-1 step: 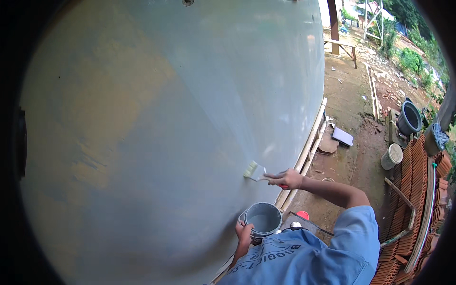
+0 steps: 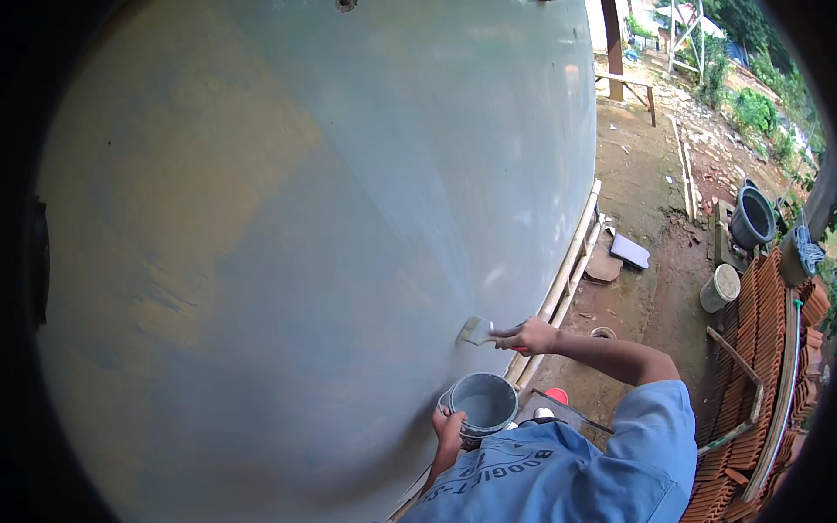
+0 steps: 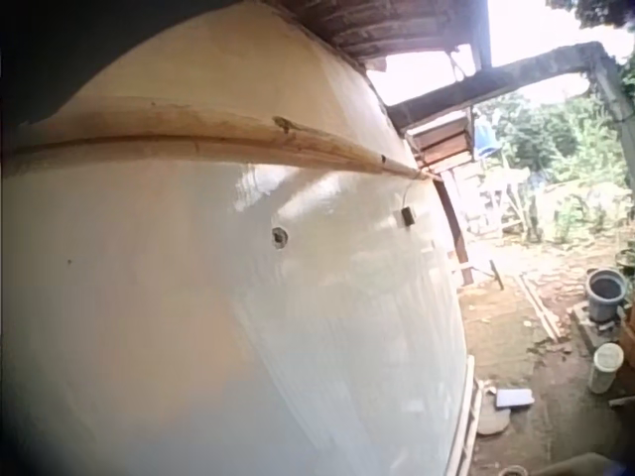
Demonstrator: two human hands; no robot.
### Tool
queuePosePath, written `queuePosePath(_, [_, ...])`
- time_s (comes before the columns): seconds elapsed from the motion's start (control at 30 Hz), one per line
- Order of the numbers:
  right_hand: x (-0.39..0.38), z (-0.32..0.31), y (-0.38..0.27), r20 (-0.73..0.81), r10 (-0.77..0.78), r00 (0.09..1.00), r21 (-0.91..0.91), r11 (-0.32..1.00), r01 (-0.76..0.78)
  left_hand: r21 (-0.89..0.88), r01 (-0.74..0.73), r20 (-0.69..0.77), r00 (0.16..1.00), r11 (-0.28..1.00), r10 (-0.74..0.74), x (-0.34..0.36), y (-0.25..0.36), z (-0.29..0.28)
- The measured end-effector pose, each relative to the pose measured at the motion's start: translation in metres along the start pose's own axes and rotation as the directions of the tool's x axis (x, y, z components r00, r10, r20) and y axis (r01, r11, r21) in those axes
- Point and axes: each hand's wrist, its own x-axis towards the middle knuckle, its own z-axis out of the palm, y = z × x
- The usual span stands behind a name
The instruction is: The person paints the exterior wall of a building using a brush. They dip the brush into a paint bucket and apply the light-colored paint to the surface, working around an electrical switch and moving along the wall.
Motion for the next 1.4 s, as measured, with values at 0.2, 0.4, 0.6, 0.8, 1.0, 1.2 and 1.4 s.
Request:
queuePosePath(0.2, [0.092, -0.076, 0.010, 0.141, 0.157, 0.977, 0.065, 0.984, -0.168, 0.050, 0.026, 0.018, 0.999, 0.998, -0.027, 0.004, -0.012, -0.003])
queuePosePath(0.4, [0.162, -0.305, -0.052, -0.235, -0.114, 0.965, 0.031, 0.992, 0.125, 0.044, 0.033, -0.043, 0.999, 0.998, -0.031, 0.001, -0.006, -0.001])
queuePosePath(0.6, [0.193, -0.327, -0.055, -0.690, -0.440, 0.575, -0.334, 0.898, 0.286, -0.027, -0.004, -0.040, 0.999, 1.000, 0.003, 0.016, -0.032, 0.001])
queuePosePath(0.8, [0.101, -0.069, 0.020, -0.600, -0.111, 0.792, -0.125, 0.991, 0.044, -0.039, -0.127, -0.020, 0.992, 0.991, 0.126, 0.025, -0.044, 0.004])
queuePosePath(1.0, [0.002, 0.037, 0.006, -0.056, 0.085, 0.995, 0.126, 0.989, -0.077, 0.087, 0.003, -0.051, 0.999, 0.996, 0.002, 0.020, -0.034, -0.001])
queuePosePath(1.2, [0.085, -0.068, 0.021, 0.108, 0.117, 0.987, 0.127, 0.983, -0.130, 0.151, 0.015, 0.010, 1.000, 0.988, -0.017, 0.007, 0.002, 0.009])
queuePosePath(1.4, [0.165, -0.290, -0.046, -0.161, -0.024, 0.987, -0.046, 0.999, 0.017, 0.032, -0.014, -0.015, 1.000, 0.999, 0.014, 0.016, -0.026, 0.004])
